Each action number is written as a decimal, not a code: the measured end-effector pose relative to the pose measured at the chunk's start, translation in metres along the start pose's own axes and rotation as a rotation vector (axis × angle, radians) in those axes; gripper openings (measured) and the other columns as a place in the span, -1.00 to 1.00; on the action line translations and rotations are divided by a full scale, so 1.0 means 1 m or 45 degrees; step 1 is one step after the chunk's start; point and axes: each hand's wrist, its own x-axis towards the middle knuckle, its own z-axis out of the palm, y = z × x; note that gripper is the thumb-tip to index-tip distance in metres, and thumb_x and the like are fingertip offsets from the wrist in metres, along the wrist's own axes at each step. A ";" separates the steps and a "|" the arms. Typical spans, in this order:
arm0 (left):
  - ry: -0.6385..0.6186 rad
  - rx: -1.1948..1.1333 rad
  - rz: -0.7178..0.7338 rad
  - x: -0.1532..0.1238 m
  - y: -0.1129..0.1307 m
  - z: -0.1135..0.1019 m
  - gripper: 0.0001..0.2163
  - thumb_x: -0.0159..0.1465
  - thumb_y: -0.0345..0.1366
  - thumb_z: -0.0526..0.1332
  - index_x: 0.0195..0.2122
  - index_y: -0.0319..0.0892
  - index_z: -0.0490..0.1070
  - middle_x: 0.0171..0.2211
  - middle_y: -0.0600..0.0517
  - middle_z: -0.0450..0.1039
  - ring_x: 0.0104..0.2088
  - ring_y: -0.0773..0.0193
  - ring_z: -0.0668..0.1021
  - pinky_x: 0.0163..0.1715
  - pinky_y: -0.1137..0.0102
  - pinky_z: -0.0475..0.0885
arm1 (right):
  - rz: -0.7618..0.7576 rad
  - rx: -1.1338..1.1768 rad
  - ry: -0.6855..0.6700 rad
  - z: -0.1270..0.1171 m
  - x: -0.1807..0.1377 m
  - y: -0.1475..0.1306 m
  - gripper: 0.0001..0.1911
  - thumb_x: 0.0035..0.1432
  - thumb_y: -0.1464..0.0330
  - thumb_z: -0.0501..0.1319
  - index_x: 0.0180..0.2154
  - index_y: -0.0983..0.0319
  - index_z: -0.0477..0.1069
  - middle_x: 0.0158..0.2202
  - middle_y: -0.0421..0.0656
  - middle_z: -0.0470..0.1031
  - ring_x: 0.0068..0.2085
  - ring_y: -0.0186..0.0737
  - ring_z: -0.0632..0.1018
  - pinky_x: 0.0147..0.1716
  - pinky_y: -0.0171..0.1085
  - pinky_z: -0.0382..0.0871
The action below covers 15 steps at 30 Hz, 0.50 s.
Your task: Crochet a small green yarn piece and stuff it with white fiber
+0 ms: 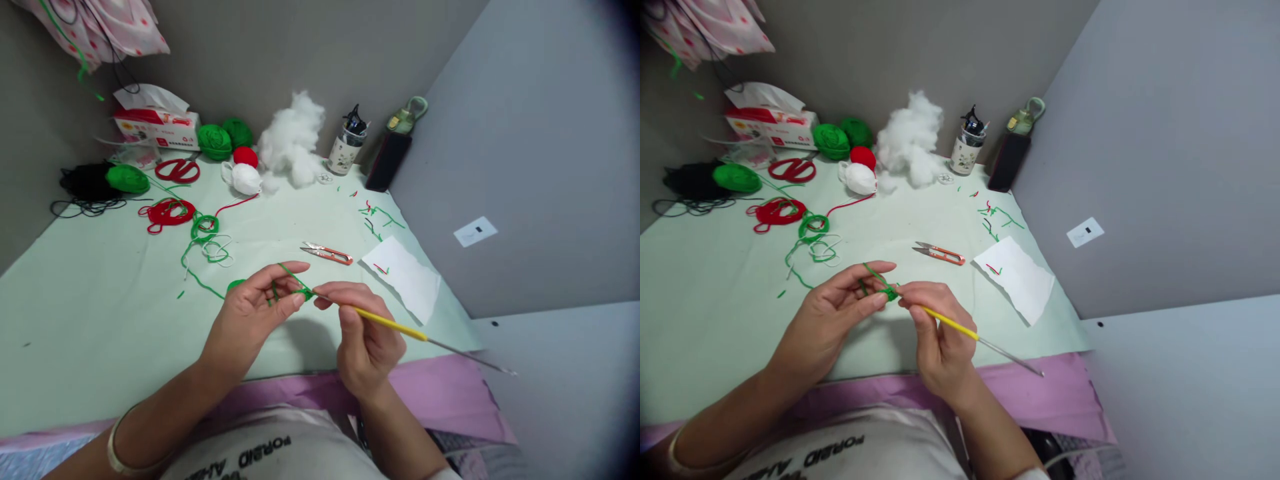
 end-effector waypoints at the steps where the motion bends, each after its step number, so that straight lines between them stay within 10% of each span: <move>1: 0.010 0.009 0.003 0.000 0.000 0.000 -0.73 0.22 -0.27 0.45 -0.05 0.03 0.65 -0.33 0.10 0.50 -0.27 0.31 0.47 -0.20 0.46 0.40 | -0.019 -0.022 -0.015 0.000 0.000 0.000 -0.72 0.39 0.50 0.10 -0.04 0.11 0.52 -0.21 -0.10 0.63 -0.17 -0.12 0.64 -0.27 -0.09 0.60; 9: 0.182 0.099 0.127 -0.006 -0.006 0.008 -0.70 0.19 -0.32 0.46 -0.03 0.03 0.65 -0.28 0.08 0.54 -0.21 0.27 0.50 -0.06 0.42 0.39 | -0.225 -0.271 -0.106 0.000 -0.004 0.009 -0.66 0.35 0.53 0.13 0.06 0.12 0.47 -0.17 -0.08 0.63 -0.16 -0.13 0.65 -0.25 -0.12 0.60; 15: -0.076 -0.476 -0.351 0.002 -0.004 0.003 -0.57 0.22 -0.28 0.45 0.13 -0.10 0.56 -0.38 0.10 0.46 -0.36 0.38 0.42 -0.15 0.43 0.38 | -0.161 -0.319 -0.047 0.002 -0.004 0.006 -0.69 0.33 0.53 0.19 -0.01 0.10 0.56 -0.15 -0.08 0.61 -0.15 -0.14 0.62 -0.22 -0.14 0.56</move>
